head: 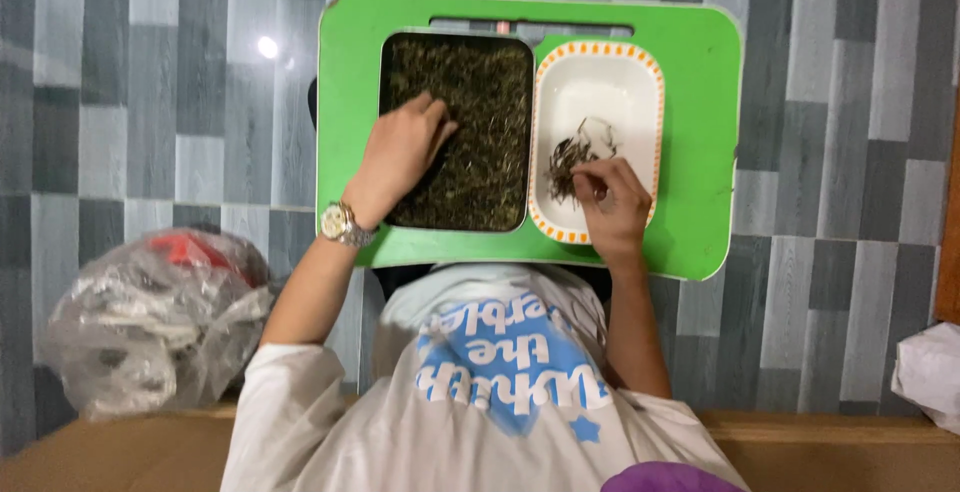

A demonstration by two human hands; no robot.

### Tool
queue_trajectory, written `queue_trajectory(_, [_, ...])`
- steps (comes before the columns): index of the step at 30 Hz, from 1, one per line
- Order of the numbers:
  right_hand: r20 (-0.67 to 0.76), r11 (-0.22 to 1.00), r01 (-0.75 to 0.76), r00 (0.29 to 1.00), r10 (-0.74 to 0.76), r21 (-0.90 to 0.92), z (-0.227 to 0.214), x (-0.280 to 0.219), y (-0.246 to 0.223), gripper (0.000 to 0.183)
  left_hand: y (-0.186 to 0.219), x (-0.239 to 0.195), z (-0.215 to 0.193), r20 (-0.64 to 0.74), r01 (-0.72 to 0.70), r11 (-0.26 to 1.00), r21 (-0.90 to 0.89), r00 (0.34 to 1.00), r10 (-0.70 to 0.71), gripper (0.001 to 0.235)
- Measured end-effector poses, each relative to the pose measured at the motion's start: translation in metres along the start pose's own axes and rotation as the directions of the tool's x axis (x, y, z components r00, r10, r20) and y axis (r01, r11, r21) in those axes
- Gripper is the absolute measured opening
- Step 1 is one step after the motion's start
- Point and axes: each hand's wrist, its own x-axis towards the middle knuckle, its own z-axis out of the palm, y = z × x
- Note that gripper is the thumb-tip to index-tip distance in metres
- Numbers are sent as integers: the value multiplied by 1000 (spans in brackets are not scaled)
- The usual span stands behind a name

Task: Sorting through dried tea leaves to manually remove stems and debris

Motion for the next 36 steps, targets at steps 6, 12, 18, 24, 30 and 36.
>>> queue_trajectory(6, [34,1000,17,999,-17,10,0,4,-18,11,-8,9,-9,-22,-25,999,-44,999,24,31])
queue_trajectory(12, [43,1000,-31,999,31,2,1,5,-20,8,-19,26,1,-24,-59,998,-5,998,59,12])
queue_trajectory(18, [55,999,-44,998,43,8,0,4,-21,7,-22,48,25,-12,-125,986,108,992,127,13])
queue_trajectory(24, [69,999,-45,997,46,-9,0,3,-18,7,-32,51,54,96,-136,911,389,990,106,19])
queue_trajectory(30, [74,1000,-8,997,8,-7,0,3,-16,7,-27,59,54,127,-171,855,491,984,124,25])
queue_trajectory(36, [95,996,-72,993,67,54,-1,-2,-10,2,-8,64,41,100,-219,831,511,976,195,22])
